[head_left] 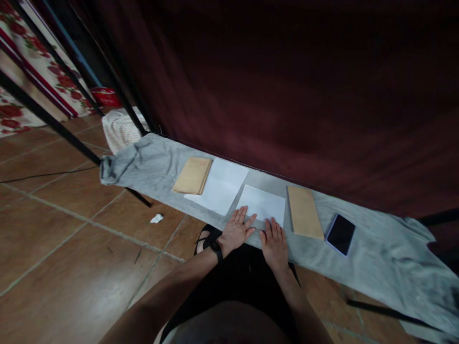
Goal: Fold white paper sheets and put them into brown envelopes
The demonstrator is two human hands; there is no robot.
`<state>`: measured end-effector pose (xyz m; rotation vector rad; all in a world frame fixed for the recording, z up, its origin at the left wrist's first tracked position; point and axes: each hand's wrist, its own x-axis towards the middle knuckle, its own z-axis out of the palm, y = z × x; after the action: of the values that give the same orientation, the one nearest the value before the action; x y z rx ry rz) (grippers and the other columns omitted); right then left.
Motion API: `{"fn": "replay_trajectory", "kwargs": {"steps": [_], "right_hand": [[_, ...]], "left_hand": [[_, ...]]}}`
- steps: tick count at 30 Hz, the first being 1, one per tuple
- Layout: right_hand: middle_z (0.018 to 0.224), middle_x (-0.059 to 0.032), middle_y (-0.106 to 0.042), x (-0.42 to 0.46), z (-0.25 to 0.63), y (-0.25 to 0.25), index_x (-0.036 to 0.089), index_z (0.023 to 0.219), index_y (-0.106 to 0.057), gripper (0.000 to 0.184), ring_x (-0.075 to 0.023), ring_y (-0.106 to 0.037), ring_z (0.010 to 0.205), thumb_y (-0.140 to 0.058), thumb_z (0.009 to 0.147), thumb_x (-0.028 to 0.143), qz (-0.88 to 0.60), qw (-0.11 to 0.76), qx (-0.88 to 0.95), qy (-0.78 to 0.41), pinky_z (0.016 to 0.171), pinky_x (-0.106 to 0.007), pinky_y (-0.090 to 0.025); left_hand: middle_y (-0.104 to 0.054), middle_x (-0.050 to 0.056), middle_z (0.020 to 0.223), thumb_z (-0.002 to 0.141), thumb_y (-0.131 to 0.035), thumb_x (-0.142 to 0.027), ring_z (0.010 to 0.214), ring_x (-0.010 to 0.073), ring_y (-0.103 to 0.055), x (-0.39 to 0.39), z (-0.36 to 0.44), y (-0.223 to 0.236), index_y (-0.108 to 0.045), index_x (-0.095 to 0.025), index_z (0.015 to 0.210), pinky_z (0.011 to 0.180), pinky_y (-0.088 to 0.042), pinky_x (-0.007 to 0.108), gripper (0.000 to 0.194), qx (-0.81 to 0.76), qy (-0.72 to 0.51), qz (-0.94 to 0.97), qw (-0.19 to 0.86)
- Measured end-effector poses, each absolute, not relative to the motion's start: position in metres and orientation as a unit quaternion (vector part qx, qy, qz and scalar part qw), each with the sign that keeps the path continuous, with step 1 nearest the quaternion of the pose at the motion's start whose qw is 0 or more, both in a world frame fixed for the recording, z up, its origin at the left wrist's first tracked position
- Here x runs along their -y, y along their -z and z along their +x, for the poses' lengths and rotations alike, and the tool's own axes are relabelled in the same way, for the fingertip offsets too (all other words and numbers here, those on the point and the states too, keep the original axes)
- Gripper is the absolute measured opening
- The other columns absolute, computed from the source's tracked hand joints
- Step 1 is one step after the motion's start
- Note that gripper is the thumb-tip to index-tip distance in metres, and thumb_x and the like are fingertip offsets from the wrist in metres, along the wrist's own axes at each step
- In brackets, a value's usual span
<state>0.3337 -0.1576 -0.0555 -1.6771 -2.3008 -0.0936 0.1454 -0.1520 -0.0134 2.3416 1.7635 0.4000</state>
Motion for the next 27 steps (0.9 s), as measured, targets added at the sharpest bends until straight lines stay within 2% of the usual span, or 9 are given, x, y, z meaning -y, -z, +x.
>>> {"fn": "replay_trajectory", "kwargs": {"steps": [10, 15, 19, 22, 27], "right_hand": [[0.156, -0.0216, -0.038, 0.166, 0.358, 0.061, 0.005, 0.152, -0.037, 0.065, -0.0319, -0.041, 0.141, -0.025, 0.105, 0.047, -0.595, 0.190, 0.779, 0.059, 0.116, -0.050, -0.031], [0.153, -0.0206, -0.043, 0.162, 0.359, 0.058, 0.006, 0.150, -0.042, 0.062, -0.0307, -0.042, 0.140, -0.028, 0.105, 0.046, -0.597, 0.180, 0.780, 0.058, 0.116, -0.049, -0.030], [0.152, -0.0194, -0.046, 0.161, 0.357, 0.055, 0.006, 0.148, -0.045, 0.058, -0.0295, -0.043, 0.140, -0.031, 0.105, 0.043, -0.597, 0.172, 0.781, 0.064, 0.117, -0.046, -0.029], [0.153, -0.0189, -0.045, 0.161, 0.354, 0.054, 0.007, 0.148, -0.045, 0.056, -0.0297, -0.043, 0.140, -0.034, 0.104, 0.041, -0.604, 0.172, 0.775, 0.068, 0.116, -0.046, -0.030], [0.151, -0.0180, -0.047, 0.161, 0.349, 0.052, 0.007, 0.147, -0.046, 0.054, -0.0299, -0.044, 0.139, -0.038, 0.103, 0.037, -0.615, 0.177, 0.766, 0.070, 0.117, -0.047, -0.030]], "left_hand": [[-0.024, 0.008, 0.165, 0.099, -0.048, -0.040, 0.153, 0.0303, -0.016, 0.152, 0.147, 0.016, -0.036, -0.030, 0.153, 0.120, -0.025, 0.059, 0.056, -0.597, -0.135, 0.785, 0.096], [-0.030, 0.008, 0.163, 0.098, -0.048, -0.041, 0.151, 0.0298, -0.024, 0.150, 0.146, 0.019, -0.040, -0.030, 0.151, 0.120, -0.027, 0.055, 0.055, -0.591, -0.145, 0.791, 0.065], [-0.042, 0.016, 0.156, 0.100, -0.043, -0.040, 0.146, 0.0299, -0.037, 0.142, 0.145, 0.023, -0.050, -0.015, 0.144, 0.118, -0.034, 0.047, 0.052, -0.614, -0.162, 0.772, 0.035], [-0.046, 0.022, 0.152, 0.100, -0.038, -0.032, 0.143, 0.0296, -0.042, 0.130, 0.145, 0.023, -0.054, -0.005, 0.139, 0.115, -0.037, 0.043, 0.050, -0.669, -0.168, 0.723, 0.029], [-0.056, 0.024, 0.141, 0.094, -0.038, -0.023, 0.131, 0.0313, -0.053, 0.111, 0.152, 0.014, -0.056, -0.002, 0.135, 0.106, -0.045, 0.042, 0.049, -0.732, -0.156, 0.664, 0.010]]}}
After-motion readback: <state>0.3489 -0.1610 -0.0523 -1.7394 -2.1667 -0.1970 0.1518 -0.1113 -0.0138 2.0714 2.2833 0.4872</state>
